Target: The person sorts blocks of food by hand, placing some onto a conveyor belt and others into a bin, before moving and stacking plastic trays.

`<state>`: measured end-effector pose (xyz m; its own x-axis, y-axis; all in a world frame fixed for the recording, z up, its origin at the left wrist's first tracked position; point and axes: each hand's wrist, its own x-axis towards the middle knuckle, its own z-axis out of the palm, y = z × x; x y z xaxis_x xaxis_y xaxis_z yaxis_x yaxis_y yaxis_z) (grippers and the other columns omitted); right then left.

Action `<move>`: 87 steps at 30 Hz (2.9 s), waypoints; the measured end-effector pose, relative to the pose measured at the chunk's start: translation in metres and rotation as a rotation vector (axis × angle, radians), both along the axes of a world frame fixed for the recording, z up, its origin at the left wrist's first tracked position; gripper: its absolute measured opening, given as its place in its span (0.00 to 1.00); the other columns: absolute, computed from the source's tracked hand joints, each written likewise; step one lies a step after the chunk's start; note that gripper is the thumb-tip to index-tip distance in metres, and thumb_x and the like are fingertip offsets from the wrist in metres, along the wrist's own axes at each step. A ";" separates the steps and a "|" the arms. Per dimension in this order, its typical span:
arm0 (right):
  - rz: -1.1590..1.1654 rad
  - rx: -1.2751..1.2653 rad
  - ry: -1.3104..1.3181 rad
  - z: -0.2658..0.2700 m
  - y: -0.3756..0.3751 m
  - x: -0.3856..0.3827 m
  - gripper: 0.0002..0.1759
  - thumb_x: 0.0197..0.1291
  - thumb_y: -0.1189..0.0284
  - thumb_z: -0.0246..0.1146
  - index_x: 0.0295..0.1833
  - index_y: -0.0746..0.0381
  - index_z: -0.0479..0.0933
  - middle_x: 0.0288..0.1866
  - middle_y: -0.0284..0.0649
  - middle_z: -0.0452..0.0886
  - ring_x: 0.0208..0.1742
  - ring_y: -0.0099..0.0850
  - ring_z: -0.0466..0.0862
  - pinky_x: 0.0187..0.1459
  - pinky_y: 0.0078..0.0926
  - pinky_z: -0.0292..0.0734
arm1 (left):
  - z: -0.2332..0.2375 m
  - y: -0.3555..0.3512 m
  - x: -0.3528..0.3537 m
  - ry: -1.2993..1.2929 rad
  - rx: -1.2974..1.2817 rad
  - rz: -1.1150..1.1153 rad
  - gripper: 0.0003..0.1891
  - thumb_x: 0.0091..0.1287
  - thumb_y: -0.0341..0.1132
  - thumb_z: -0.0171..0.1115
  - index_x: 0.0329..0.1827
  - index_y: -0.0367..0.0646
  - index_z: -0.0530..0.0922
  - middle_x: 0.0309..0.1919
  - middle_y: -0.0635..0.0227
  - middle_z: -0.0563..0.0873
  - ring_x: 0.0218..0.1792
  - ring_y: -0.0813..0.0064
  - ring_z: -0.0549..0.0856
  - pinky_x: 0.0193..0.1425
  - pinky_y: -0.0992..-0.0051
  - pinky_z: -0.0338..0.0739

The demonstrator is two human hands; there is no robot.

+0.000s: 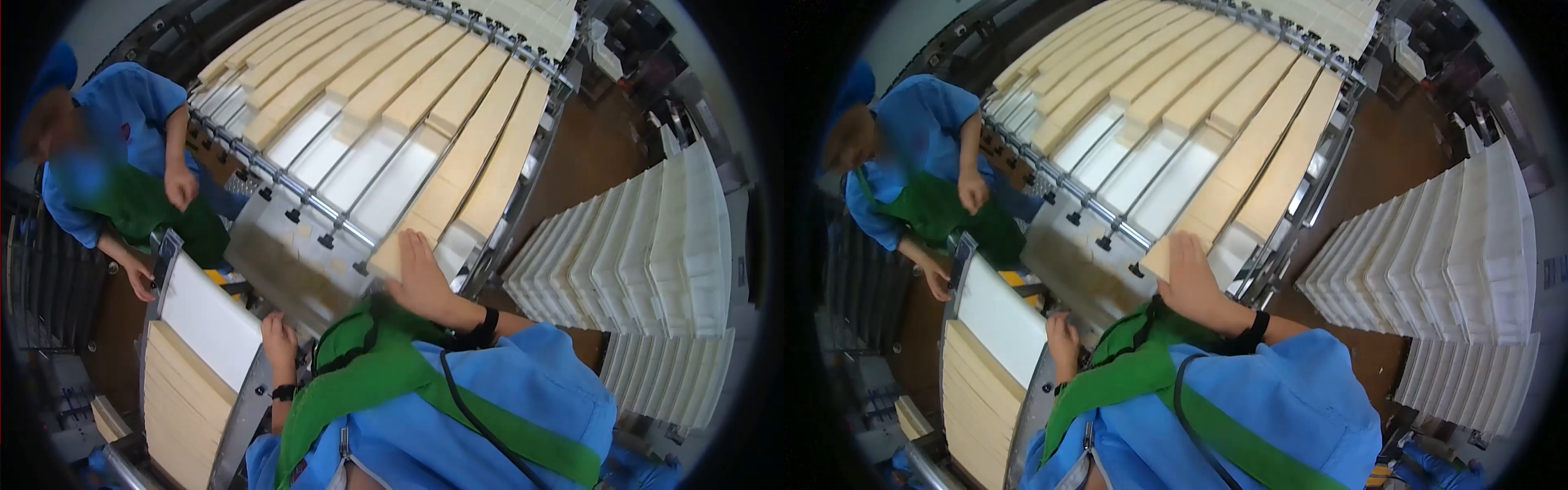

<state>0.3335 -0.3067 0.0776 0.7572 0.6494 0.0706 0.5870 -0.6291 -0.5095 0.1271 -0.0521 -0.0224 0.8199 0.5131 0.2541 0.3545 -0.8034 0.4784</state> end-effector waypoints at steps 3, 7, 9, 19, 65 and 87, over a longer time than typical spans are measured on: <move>-0.032 0.188 0.157 0.004 -0.003 0.001 0.42 0.52 0.67 0.63 0.67 0.76 0.52 0.65 0.63 0.60 0.68 0.56 0.59 0.69 0.44 0.54 | 0.002 -0.001 0.001 0.012 0.017 0.005 0.13 0.51 0.22 0.54 0.41 0.37 0.77 0.42 0.55 0.78 0.47 0.54 0.76 0.53 0.62 0.72; -0.039 0.486 0.309 0.004 -0.029 0.004 0.43 0.50 0.72 0.65 0.69 0.71 0.52 0.64 0.59 0.62 0.65 0.52 0.64 0.67 0.40 0.57 | -0.004 0.000 0.000 0.026 0.040 0.007 0.13 0.51 0.22 0.54 0.41 0.37 0.77 0.42 0.56 0.78 0.47 0.54 0.77 0.53 0.62 0.72; -0.054 0.533 0.256 0.009 -0.049 0.007 0.43 0.49 0.72 0.66 0.69 0.71 0.53 0.63 0.58 0.64 0.64 0.51 0.65 0.66 0.39 0.59 | -0.003 0.001 0.000 0.046 0.033 0.009 0.13 0.51 0.22 0.54 0.41 0.37 0.77 0.42 0.56 0.78 0.47 0.55 0.77 0.53 0.63 0.72; -0.119 0.169 -0.173 -0.007 -0.100 0.038 0.43 0.44 0.72 0.67 0.66 0.72 0.57 0.60 0.57 0.66 0.60 0.56 0.65 0.63 0.47 0.59 | 0.003 -0.002 0.003 0.043 0.022 -0.001 0.13 0.51 0.22 0.54 0.41 0.37 0.77 0.41 0.57 0.79 0.46 0.55 0.77 0.53 0.63 0.72; 0.932 0.137 0.021 -0.062 0.310 -0.065 0.07 0.52 0.69 0.65 0.36 0.60 0.82 0.57 0.48 0.76 0.63 0.49 0.69 0.64 0.43 0.57 | 0.001 0.067 -0.193 0.060 -0.234 1.377 0.40 0.51 0.42 0.70 0.62 0.31 0.59 0.56 0.41 0.65 0.55 0.40 0.68 0.60 0.54 0.65; 0.737 -0.351 -0.089 -0.069 0.566 -0.272 0.50 0.52 0.43 0.58 0.73 0.60 0.50 0.67 0.48 0.59 0.66 0.48 0.63 0.61 0.49 0.63 | 0.049 0.094 -0.198 0.297 -0.618 1.031 0.36 0.50 0.45 0.72 0.51 0.32 0.60 0.46 0.47 0.68 0.38 0.47 0.82 0.37 0.59 0.81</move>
